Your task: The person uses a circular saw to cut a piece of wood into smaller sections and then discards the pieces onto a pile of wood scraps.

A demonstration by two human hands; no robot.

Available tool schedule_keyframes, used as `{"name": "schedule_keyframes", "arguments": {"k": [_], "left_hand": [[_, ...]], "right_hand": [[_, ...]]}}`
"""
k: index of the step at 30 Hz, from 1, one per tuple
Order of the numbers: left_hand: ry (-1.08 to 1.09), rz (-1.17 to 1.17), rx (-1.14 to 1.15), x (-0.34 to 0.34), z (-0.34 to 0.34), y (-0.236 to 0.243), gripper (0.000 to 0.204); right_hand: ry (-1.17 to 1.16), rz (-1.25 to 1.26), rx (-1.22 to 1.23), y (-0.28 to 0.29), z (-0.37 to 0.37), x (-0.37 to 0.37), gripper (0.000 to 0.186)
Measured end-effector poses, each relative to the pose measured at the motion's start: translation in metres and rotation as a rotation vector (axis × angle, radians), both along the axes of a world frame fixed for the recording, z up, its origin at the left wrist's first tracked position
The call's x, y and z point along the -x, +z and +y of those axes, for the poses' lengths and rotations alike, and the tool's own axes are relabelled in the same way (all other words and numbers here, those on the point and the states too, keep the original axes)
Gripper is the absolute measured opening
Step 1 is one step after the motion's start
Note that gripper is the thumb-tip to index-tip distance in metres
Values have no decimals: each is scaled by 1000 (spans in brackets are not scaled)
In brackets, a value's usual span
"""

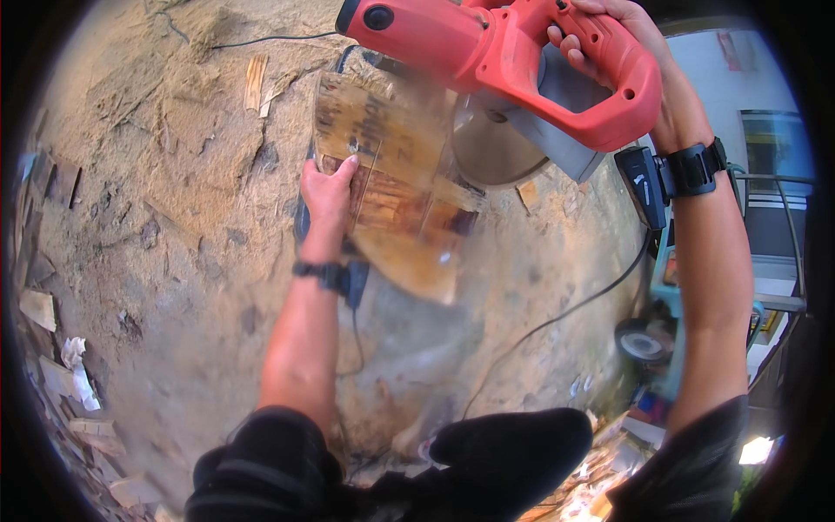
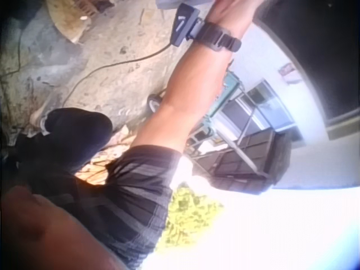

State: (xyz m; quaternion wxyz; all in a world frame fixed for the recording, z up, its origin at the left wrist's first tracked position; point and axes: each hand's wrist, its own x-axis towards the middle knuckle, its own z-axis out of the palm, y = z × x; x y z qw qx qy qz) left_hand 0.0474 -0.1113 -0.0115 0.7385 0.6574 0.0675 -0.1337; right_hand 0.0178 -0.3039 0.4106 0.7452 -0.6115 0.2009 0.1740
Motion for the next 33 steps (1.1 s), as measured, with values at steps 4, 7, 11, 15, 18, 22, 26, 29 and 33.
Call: {"name": "schedule_keyframes", "arguments": {"k": [4, 7, 11, 15, 18, 22, 26, 29, 33], "left_hand": [[2, -2, 37, -2, 0, -4, 31], [16, 1, 110, -2, -1, -9, 34], [39, 25, 166, -3, -2, -12, 40], [23, 70, 223, -3, -1, -11, 39], [30, 56, 180, -2, -1, -10, 39], [35, 43, 201, -2, -1, -9, 34], [-3, 73, 219, -2, -2, -7, 26], [1, 96, 253, -2, -1, -1, 27], [12, 204, 422, 1, 1, 12, 28]], "right_hand": [[-169, 52, 206, -15, 2, 4, 44], [-195, -155, 432, -33, 6, 5, 39], [-264, -108, 420, -45, 13, 17, 31], [-262, -109, 396, -57, 22, 27, 33], [-279, -136, 420, -66, 27, 32, 30], [-279, -148, 423, -72, 31, 35, 32], [-260, -168, 439, -75, 37, 38, 35], [-270, -169, 475, -80, 41, 41, 36], [-283, -169, 486, -87, 45, 47, 36]]}}
